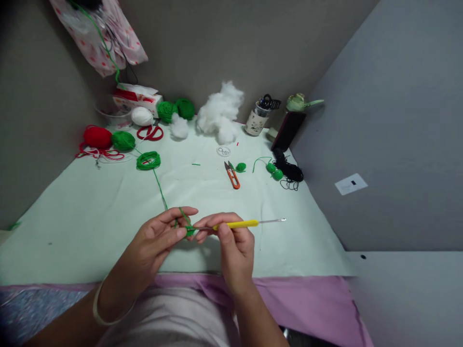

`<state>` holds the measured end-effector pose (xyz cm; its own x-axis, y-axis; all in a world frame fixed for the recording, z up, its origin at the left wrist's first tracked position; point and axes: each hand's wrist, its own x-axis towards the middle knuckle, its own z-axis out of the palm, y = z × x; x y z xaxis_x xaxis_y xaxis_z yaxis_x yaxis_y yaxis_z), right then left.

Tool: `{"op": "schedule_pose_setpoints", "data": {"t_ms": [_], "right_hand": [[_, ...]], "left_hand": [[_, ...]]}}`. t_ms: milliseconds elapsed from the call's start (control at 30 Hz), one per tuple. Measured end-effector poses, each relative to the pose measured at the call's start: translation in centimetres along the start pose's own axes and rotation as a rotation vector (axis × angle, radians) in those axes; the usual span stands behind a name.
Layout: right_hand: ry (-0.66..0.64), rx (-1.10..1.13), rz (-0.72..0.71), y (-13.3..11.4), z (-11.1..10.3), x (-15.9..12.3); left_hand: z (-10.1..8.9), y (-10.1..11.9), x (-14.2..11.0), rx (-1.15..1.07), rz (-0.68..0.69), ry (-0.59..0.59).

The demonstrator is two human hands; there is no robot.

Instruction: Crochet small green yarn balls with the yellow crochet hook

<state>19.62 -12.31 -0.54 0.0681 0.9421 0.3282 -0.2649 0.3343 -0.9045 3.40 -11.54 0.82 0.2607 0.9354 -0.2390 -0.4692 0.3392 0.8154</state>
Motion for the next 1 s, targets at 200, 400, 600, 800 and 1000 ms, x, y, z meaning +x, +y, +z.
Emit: {"op": "schedule_pose_setpoints", "data": {"t_ms": [200,400,600,800,1000], "right_hand": [[-0.022,-0.132,-0.106,-0.5,-0.2,-0.5],[-0.044,-0.291,-0.254,-0.5,-0.2,-0.8],[-0.021,-0.330,-0.281,-0.2,0.0,-1.0],[-0.025,-0.351,-0.299,0.2,0.1,-1.3],[-0.030,-0.436,-0.353,0.3,0.0,-1.5]], "left_hand": [[0.0,0.0,-0.3,0.120,0.095,0.039],[-0.1,-0.4,-0.2,0.190,0.173,0.054],[-0.3,-0.4,-0.2,0.171,0.157,0.041],[-0.3,-0.3,-0.3,0.158,0.142,0.013],[-0.1,-0.1,-0.2,0.160,0.140,0.003]]}}
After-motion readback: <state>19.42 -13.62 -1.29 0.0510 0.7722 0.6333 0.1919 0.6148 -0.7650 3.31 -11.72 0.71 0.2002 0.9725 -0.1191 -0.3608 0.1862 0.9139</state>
